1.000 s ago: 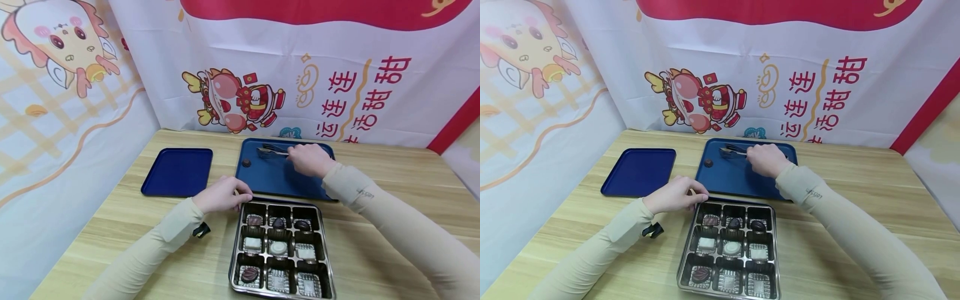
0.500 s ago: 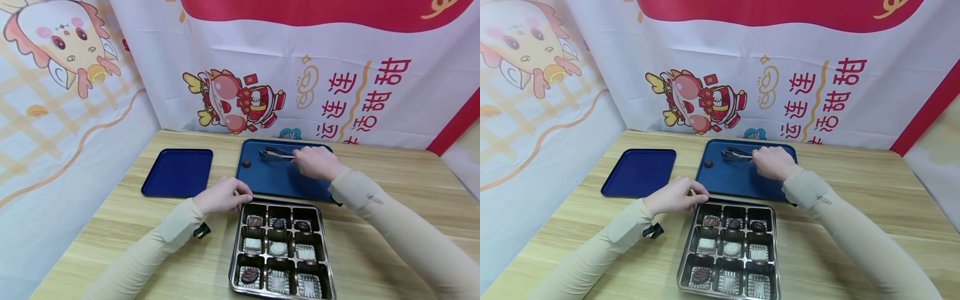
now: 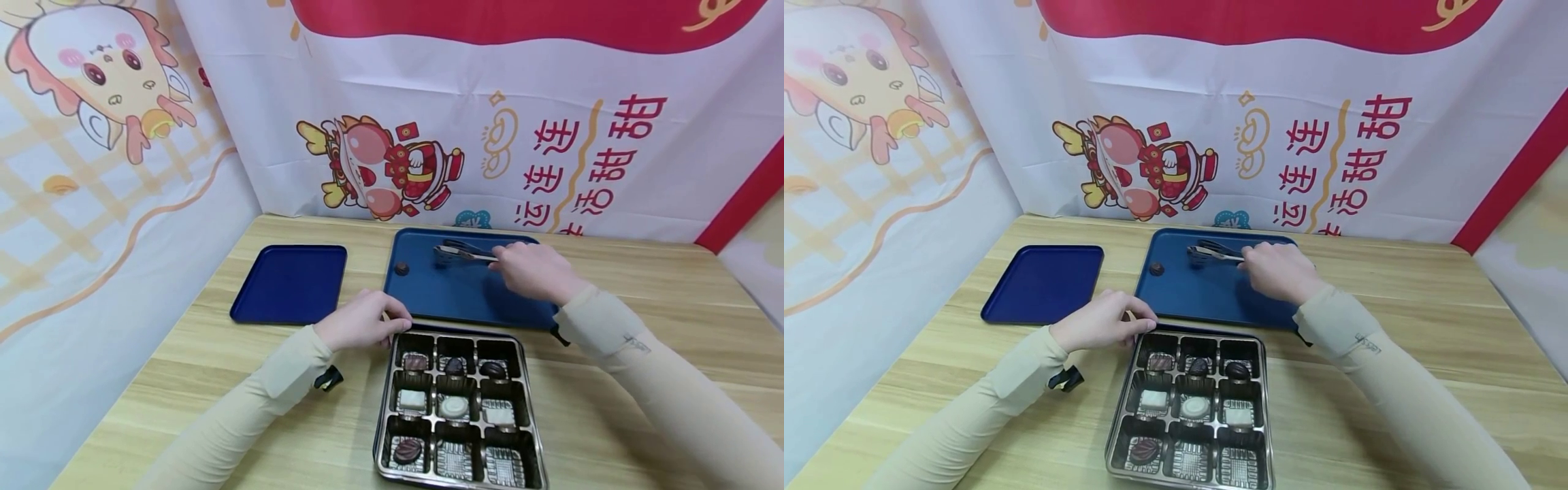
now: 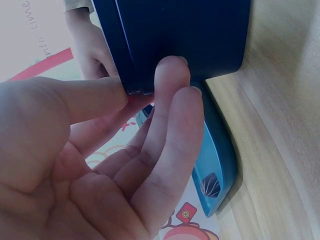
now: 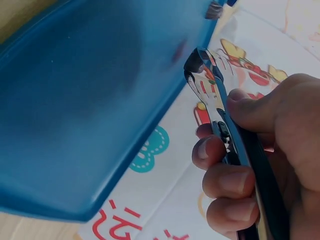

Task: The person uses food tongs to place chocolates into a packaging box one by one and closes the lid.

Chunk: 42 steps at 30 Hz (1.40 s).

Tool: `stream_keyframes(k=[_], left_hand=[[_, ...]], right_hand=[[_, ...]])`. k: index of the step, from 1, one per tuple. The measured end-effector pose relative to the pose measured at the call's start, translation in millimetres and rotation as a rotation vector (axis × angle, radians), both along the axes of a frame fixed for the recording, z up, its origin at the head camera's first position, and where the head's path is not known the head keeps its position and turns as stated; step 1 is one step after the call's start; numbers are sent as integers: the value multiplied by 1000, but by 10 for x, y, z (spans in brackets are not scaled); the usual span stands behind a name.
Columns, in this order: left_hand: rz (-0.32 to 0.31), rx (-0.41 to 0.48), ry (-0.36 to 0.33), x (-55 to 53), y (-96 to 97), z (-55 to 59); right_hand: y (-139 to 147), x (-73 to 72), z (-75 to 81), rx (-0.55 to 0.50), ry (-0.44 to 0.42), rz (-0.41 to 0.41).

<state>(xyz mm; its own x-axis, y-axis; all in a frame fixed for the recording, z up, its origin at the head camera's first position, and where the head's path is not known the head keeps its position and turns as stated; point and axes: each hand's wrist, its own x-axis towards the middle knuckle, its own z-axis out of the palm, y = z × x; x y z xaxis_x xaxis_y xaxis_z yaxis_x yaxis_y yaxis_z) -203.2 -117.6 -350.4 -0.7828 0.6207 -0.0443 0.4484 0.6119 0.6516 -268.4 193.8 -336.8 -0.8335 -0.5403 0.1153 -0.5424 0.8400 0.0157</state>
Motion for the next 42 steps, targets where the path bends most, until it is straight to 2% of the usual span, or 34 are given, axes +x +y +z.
stream_keyframes(k=[9,16,27,42], left_hand=[[10,-3,-14,-4,-13,-29],[13,-9,-10,-14,-19,-48],[9,-17,-3,-18,-5,-29],[17,-17,-10,-30,-5,-35]], right_hand=[[162,144,89,-20,39,8],[224,296,138,-37,17,-8],[323,538,165,-60,98,32],[375,724,222,-85,236,115]])
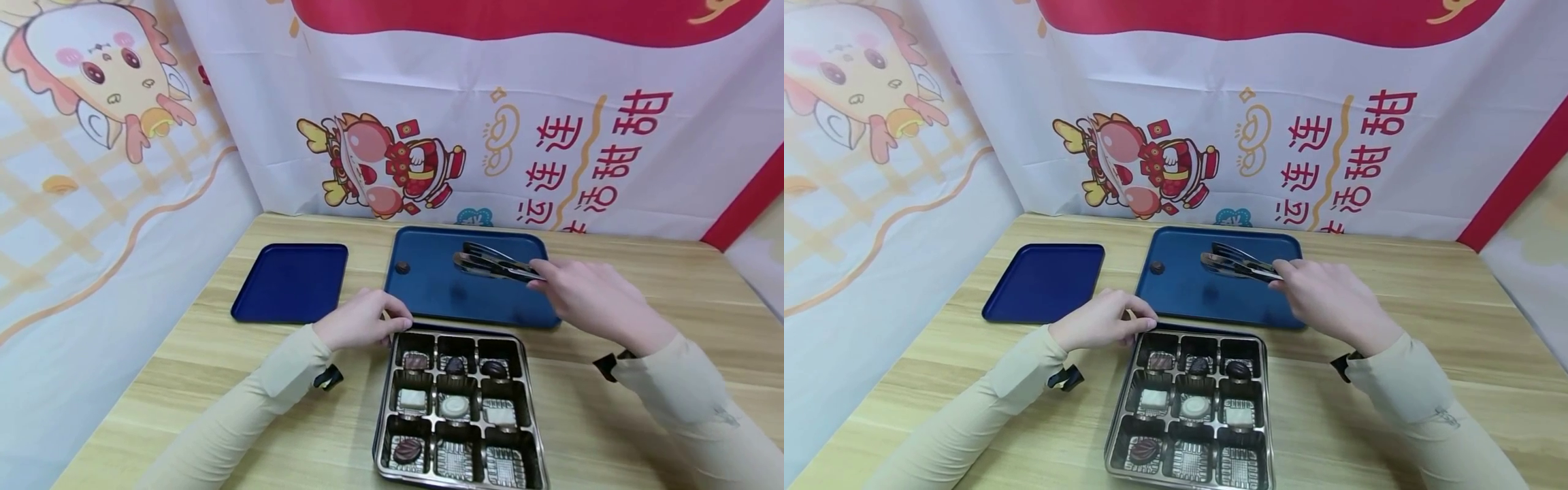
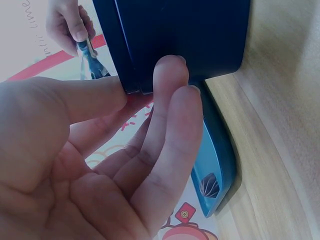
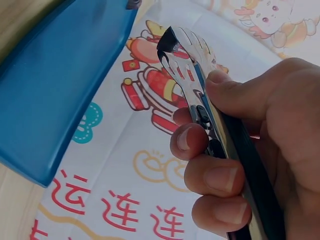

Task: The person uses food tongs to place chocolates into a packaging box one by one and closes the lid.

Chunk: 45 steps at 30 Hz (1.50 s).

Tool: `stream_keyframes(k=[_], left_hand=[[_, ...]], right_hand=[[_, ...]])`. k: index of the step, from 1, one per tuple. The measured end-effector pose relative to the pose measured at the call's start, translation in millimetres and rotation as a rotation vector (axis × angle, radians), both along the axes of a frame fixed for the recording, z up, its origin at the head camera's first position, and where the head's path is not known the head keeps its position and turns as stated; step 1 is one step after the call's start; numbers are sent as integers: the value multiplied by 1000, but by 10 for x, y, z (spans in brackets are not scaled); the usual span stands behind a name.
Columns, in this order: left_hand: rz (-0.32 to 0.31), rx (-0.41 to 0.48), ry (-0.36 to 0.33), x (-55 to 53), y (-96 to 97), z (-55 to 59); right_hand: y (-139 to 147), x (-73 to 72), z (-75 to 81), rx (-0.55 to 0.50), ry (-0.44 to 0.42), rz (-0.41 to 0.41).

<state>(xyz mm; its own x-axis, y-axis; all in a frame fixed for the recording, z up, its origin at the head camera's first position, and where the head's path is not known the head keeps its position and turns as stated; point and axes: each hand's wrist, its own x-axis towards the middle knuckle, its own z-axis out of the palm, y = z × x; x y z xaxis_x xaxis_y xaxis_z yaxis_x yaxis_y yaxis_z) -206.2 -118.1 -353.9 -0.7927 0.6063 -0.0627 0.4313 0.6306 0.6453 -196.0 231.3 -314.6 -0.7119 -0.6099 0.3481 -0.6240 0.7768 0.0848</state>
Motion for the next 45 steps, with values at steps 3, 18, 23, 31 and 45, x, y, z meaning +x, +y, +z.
stream_keyframes(k=[3,18,23,31,45], left_hand=[[-4,5,0,4,8,5],[-10,23,-10,9,-6,6],[-11,27,-14,6,-5,-6],[-15,36,-2,13,5,16],[-18,48,5,-14,16,-23]], right_hand=[[22,59,21,-14,28,22],[82,406,74,-62,170,194],[92,524,44,-70,187,234],[111,727,-25,-82,205,323],[91,1072,-45,-80,75,395]])
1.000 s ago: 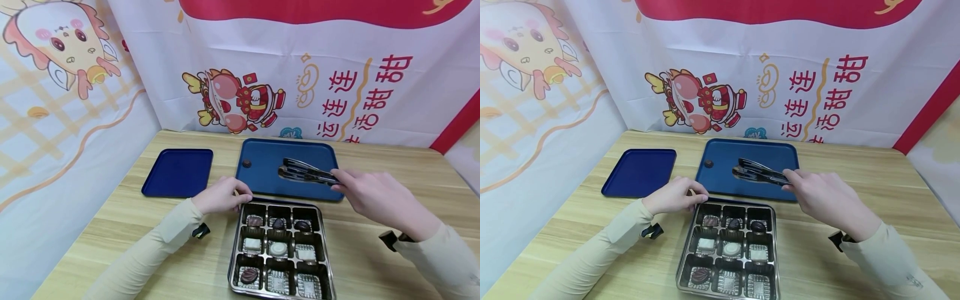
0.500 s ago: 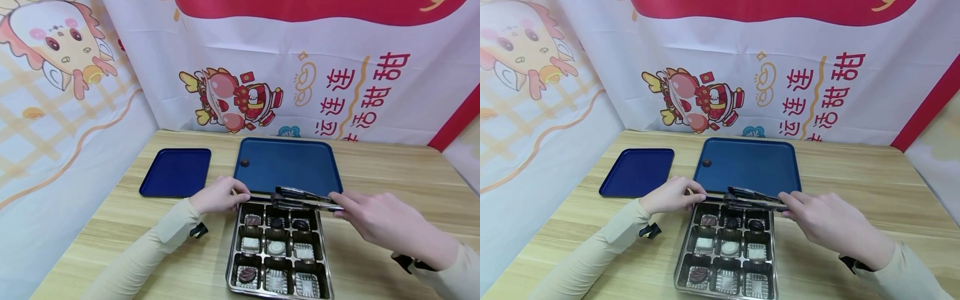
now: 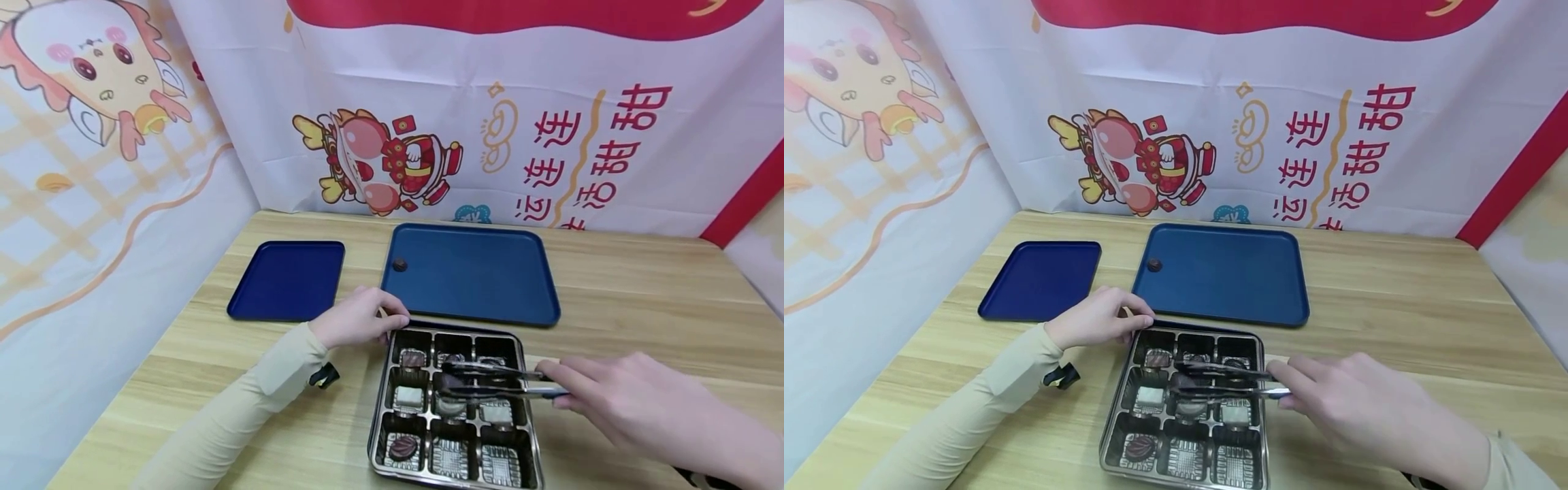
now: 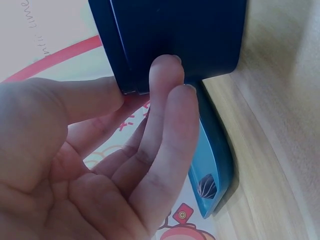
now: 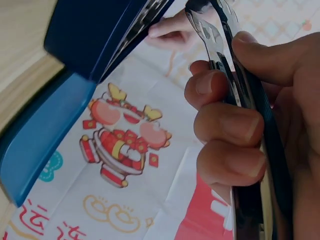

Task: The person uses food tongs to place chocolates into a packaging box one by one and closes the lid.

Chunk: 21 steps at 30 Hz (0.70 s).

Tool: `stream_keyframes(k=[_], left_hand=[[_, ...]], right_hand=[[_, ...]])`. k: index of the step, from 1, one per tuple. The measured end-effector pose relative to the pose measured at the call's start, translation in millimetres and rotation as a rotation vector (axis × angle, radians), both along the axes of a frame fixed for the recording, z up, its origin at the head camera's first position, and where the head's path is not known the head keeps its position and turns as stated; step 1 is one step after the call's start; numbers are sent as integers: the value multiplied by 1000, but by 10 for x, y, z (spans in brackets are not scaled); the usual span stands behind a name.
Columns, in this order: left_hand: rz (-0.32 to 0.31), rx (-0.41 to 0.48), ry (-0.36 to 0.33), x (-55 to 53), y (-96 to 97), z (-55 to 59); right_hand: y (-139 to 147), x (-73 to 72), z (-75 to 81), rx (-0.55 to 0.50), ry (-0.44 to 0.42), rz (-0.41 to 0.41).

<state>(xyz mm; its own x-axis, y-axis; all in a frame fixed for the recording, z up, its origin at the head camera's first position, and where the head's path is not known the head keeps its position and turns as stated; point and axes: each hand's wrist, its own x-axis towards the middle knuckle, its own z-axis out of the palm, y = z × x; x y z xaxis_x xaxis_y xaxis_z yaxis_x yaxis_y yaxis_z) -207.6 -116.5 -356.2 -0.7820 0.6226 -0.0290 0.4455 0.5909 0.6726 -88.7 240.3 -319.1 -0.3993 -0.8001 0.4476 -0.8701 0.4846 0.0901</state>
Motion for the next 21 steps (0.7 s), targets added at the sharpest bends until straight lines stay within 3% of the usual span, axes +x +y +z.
stream_keyframes(k=[5,16,21], left_hand=[[1,1,-8,2,-5,13],[-5,-6,-7,-12,-2,16],[-10,0,-6,-11,-14,25]], right_hand=[[-20,94,-4,64,-31,17],[-30,176,45,118,-218,26],[-56,180,41,98,-203,103]])
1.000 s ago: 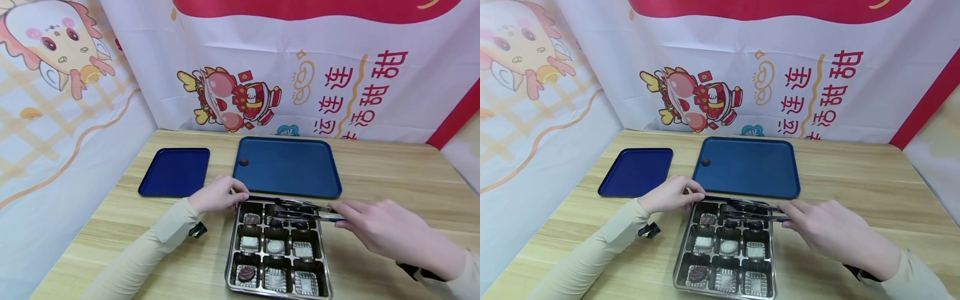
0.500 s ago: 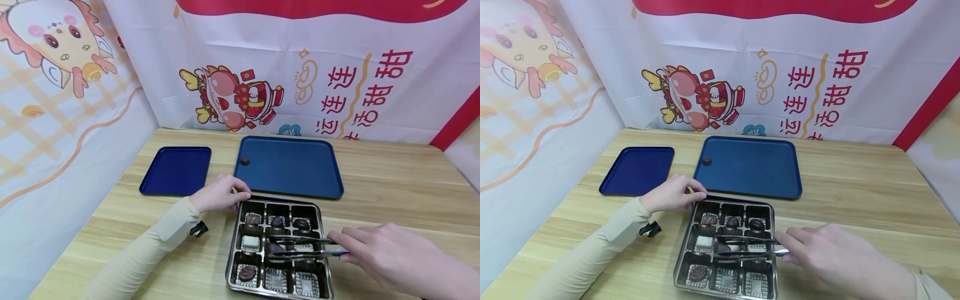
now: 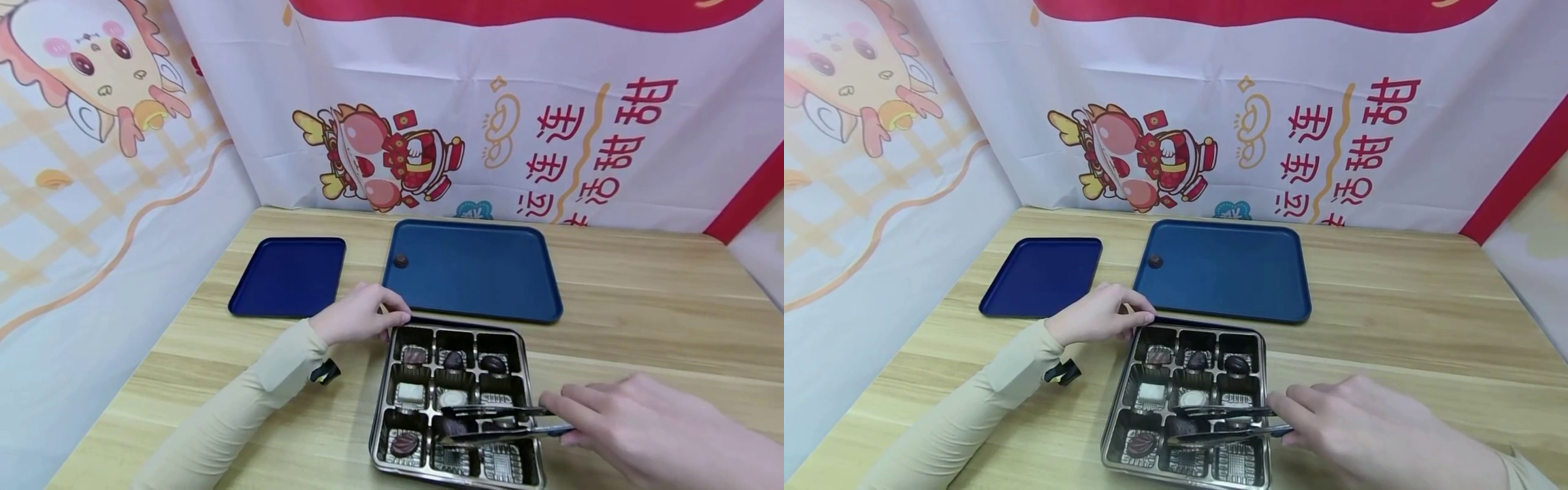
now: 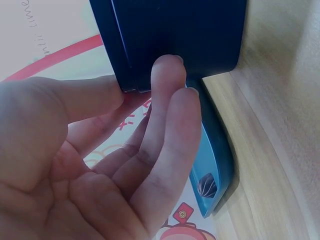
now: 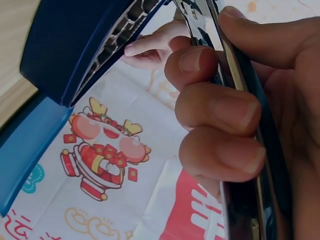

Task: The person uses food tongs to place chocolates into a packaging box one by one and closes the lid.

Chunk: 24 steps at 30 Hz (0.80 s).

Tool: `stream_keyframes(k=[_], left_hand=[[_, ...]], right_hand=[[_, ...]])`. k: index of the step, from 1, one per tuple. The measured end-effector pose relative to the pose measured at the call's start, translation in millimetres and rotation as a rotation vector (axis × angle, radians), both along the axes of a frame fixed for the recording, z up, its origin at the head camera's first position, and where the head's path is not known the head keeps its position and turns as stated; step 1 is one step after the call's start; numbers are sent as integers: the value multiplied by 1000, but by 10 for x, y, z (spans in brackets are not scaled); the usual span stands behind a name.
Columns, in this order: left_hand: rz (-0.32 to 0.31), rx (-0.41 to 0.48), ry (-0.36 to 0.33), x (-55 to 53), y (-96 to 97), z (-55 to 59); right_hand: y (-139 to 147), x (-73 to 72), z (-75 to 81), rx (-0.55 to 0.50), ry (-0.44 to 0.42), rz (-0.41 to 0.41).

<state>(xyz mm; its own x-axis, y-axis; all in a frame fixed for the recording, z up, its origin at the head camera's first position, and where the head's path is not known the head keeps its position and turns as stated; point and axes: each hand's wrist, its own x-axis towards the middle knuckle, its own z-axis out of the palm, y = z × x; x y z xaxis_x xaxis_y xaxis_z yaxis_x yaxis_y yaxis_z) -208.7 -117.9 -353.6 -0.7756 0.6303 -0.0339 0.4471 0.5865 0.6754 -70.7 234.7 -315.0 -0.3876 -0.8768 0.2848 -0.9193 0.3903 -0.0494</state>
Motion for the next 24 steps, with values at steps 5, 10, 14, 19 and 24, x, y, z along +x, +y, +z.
stream_keyframes(k=[5,10,14,19,24], left_hand=[[-3,3,-4,1,-1,-12],[1,2,-7,4,-11,-37],[2,-5,-14,9,-9,-43],[4,-7,-10,-5,5,-25],[10,-17,-23,-9,13,-7]], right_hand=[[-44,15,-30,-22,57,48],[-71,23,-10,17,31,5],[-115,11,4,18,54,2],[-135,-13,22,62,14,-12],[-120,-39,33,80,69,-10]])
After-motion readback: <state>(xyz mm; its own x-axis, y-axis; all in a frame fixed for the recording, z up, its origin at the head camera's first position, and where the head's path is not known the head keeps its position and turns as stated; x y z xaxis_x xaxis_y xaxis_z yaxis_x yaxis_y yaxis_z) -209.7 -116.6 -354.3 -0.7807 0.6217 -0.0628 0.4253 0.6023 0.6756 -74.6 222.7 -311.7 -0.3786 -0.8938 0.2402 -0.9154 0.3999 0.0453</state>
